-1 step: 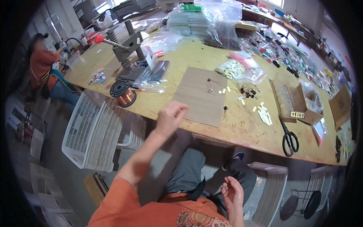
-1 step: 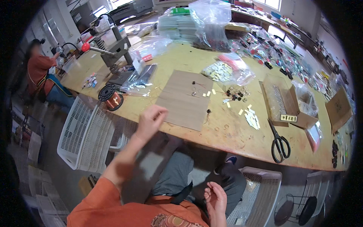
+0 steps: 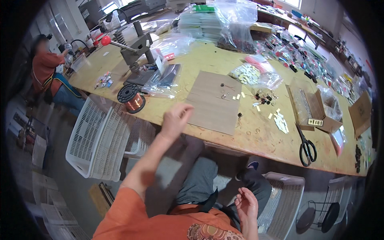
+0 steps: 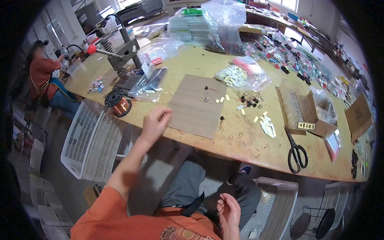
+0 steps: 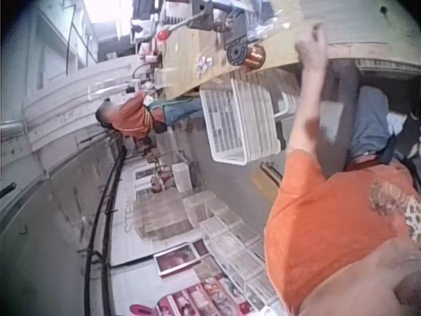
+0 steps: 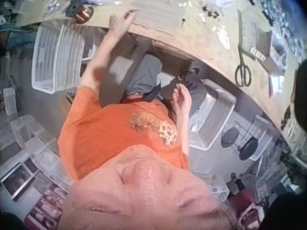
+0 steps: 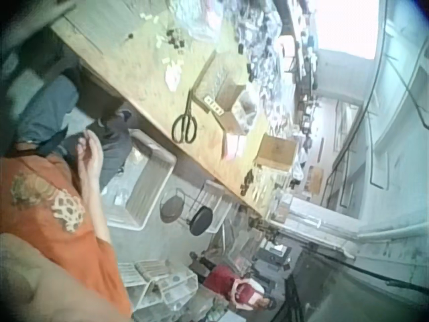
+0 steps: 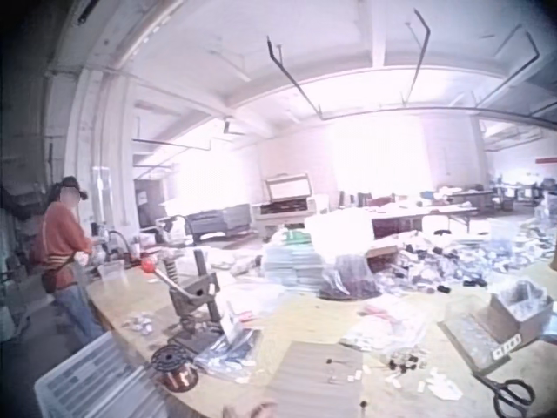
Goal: The person uses scissors to cut a small component, then handles a spool of copper wire and small electronic parts on a cluttered workbench. They repeatedly pick up and place small items, including what appears to be a diode or resistor, while another person works nearby.
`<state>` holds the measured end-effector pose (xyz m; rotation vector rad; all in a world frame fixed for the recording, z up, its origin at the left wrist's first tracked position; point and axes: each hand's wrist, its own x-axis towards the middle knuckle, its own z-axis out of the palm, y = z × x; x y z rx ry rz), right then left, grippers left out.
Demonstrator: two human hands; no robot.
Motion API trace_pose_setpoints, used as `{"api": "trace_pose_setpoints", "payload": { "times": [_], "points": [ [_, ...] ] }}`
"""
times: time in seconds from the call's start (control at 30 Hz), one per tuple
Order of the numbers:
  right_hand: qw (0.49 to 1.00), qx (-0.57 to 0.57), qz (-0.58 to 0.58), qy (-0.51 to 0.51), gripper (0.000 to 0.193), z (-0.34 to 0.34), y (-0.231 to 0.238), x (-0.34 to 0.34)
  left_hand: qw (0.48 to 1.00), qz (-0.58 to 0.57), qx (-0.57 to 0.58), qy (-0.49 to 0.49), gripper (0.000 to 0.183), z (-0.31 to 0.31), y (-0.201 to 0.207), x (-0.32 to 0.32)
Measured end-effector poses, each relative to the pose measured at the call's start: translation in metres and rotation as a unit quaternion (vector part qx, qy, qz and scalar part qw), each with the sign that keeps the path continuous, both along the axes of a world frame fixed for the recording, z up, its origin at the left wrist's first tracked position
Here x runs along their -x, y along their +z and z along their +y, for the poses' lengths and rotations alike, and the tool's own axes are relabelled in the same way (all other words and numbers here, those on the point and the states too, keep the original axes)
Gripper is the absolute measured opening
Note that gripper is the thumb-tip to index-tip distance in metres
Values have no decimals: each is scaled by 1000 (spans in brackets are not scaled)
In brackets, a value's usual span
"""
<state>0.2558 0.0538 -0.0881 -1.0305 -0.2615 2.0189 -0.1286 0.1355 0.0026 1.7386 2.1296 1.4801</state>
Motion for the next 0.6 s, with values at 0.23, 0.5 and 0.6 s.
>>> {"api": "trace_pose_setpoints", "payload": {
  "times": [0.23, 0.5, 0.6],
  "points": [
    [1000, 20, 12, 14, 21, -5, -9, 7, 992, 125, 17, 19, 14, 34, 3, 66],
    [1000, 14, 0, 12, 22, -6, -4, 12, 977, 162, 142, 3, 15, 63, 0, 72],
    [1000, 18, -2, 7, 22, -7, -9, 10, 993, 28, 111, -10, 16, 69, -4, 83]
  ]
}}
